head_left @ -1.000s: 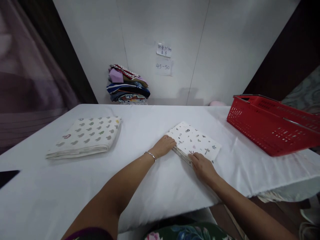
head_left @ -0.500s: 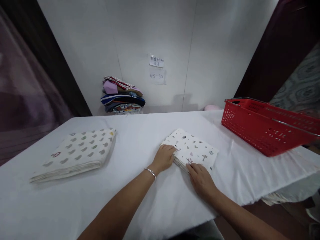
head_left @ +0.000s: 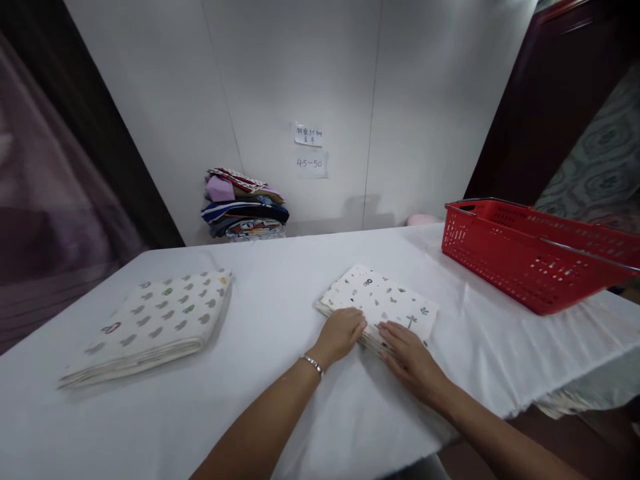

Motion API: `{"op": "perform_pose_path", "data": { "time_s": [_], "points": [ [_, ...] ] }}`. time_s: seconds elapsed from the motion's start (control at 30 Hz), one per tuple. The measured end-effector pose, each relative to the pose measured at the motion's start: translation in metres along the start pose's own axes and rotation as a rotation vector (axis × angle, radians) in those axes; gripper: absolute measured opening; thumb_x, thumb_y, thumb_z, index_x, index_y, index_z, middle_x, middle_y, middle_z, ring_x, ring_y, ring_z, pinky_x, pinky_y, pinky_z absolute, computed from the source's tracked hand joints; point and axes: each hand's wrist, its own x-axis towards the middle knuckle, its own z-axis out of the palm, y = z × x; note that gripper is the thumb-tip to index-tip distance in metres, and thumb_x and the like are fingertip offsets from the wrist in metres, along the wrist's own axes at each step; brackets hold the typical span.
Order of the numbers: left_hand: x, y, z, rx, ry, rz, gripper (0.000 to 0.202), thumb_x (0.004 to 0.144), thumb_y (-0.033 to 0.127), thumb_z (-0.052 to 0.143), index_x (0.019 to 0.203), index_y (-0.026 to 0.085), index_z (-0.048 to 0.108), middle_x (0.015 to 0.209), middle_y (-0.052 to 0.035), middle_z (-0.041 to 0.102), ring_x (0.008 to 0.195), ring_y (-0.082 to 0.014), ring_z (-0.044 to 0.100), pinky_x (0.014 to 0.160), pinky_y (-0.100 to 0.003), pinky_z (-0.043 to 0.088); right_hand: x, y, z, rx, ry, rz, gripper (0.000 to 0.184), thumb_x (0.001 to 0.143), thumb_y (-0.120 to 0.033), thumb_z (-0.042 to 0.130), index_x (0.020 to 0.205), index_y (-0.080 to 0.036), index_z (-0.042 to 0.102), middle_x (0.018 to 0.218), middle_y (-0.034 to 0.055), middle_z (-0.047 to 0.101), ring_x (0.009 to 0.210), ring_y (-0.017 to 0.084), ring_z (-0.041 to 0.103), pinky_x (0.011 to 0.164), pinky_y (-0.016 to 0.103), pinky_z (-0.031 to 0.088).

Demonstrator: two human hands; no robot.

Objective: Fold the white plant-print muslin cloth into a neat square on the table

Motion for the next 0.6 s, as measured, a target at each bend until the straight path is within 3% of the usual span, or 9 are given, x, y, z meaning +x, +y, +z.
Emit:
{"op": "perform_pose_path", "data": {
  "time_s": [0.1,0.23,0.4,0.5,0.6],
  "points": [
    [0.009,-0.009,0.001,0.067,0.070,-0.139,0.026,0.091,0.028,0.038,0.107,0.022,0.058,0.118,-0.0052,0.060,0.118,-0.0191,0.046,0.101,-0.038,0.033,0.001,0.001,0.016,-0.056,-0.104,-0.042,0.059,0.085,-0.029,0.049,0.140,-0.017,0.031,0.141,0.0138,0.037,0.131,0.028,0.031,0.102,0.050,0.033],
    [0.005,-0.025,0.009,0.120,0.049,-0.275,0.031,0.090,0.030,0.038,0.116,0.021,0.054,0.129,-0.0050,0.053,0.127,-0.0205,0.038,0.108,-0.041,0.023,-0.005,-0.003,0.031,-0.102,-0.181,-0.084,0.064,0.085,-0.031,0.050,0.142,-0.016,0.025,0.145,0.0136,0.029,0.135,0.027,0.024,0.106,0.049,0.029],
    [-0.004,-0.027,0.015,0.108,0.083,-0.303,0.034,0.092,0.032,0.034,0.119,0.022,0.053,0.132,-0.0035,0.051,0.128,-0.0185,0.037,0.110,-0.039,0.019,-0.009,-0.002,0.030,-0.113,-0.186,-0.102,0.063,0.087,-0.032,0.047,0.143,-0.015,0.022,0.147,0.0132,0.025,0.135,0.027,0.021,0.106,0.049,0.029],
    [-0.002,-0.026,0.011,0.088,0.120,-0.315,0.030,0.091,0.030,0.035,0.110,0.022,0.057,0.126,-0.0029,0.056,0.124,-0.0180,0.041,0.108,-0.039,0.022,-0.009,0.000,0.031,-0.095,-0.199,-0.094,0.063,0.088,-0.031,0.047,0.143,-0.015,0.023,0.147,0.0130,0.024,0.136,0.027,0.020,0.106,0.049,0.028],
    [0.005,-0.032,0.005,0.074,0.185,-0.433,0.027,0.090,0.028,0.038,0.104,0.023,0.060,0.125,-0.0025,0.056,0.124,-0.0200,0.039,0.107,-0.042,0.023,-0.007,-0.002,0.032,-0.049,-0.228,-0.057,0.062,0.088,-0.032,0.046,0.143,-0.016,0.024,0.147,0.0124,0.023,0.136,0.026,0.018,0.108,0.050,0.025]
  ]
}}
